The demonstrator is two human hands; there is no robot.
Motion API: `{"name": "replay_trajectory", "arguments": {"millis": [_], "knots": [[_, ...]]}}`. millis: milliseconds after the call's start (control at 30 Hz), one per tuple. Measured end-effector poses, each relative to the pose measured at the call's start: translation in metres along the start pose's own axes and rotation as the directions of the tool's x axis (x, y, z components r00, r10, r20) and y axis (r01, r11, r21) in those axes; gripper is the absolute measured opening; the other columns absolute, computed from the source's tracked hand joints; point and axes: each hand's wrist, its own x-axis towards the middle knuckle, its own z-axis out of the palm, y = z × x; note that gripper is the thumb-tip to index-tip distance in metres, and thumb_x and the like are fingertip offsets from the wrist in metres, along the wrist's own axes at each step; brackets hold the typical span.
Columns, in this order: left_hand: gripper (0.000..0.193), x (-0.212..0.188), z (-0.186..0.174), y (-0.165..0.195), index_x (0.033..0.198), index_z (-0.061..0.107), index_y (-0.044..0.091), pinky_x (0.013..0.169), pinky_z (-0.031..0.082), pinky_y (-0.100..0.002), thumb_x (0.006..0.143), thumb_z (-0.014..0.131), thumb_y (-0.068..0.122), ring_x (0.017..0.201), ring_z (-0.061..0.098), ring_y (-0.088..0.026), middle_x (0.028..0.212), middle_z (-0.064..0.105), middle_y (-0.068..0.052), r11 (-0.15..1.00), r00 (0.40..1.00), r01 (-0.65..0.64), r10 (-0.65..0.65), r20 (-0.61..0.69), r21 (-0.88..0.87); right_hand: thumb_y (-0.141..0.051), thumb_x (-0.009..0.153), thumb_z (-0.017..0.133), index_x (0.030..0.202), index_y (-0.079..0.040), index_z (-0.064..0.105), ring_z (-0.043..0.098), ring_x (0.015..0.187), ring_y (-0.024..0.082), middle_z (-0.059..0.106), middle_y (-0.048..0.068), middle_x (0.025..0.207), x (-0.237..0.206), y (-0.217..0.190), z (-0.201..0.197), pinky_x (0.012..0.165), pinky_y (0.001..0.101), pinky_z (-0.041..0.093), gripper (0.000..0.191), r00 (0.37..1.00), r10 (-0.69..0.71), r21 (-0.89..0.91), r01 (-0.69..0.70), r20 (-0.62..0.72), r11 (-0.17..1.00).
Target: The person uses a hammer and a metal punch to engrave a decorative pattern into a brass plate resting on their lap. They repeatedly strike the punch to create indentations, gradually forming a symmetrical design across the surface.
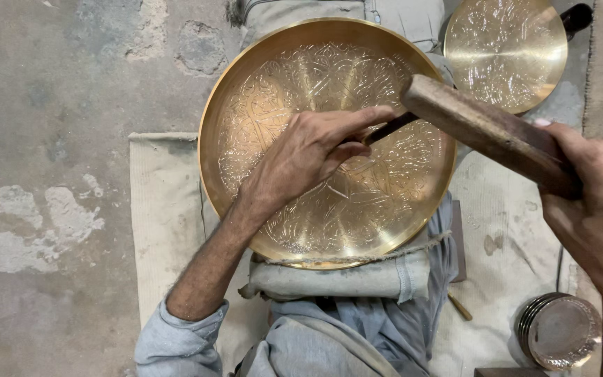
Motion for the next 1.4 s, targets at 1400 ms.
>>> {"name": "replay_trajectory", "arguments": {"millis": [1400], "knots": [[0.058, -0.001, 0.002, 0.003, 0.143, 0.055, 0.030, 0.068, 0.067, -0.025, 0.091, 0.076, 0.014, 0.078, 0.075, -0.007, 0.108, 0.080, 0.005, 0.999, 1.000, 0.001, -0.001, -0.022, 0.042, 0.005, 0.092, 0.077, 0.128, 0.011, 0.057, 0.068, 0.085, 0.031, 0.066, 0.022, 0.102, -0.007, 0.006, 0.012, 0.071, 0.0407, 0.055, 0.042, 0.991, 0.107, 0.123, -0.098, -0.074, 0.988]]}}
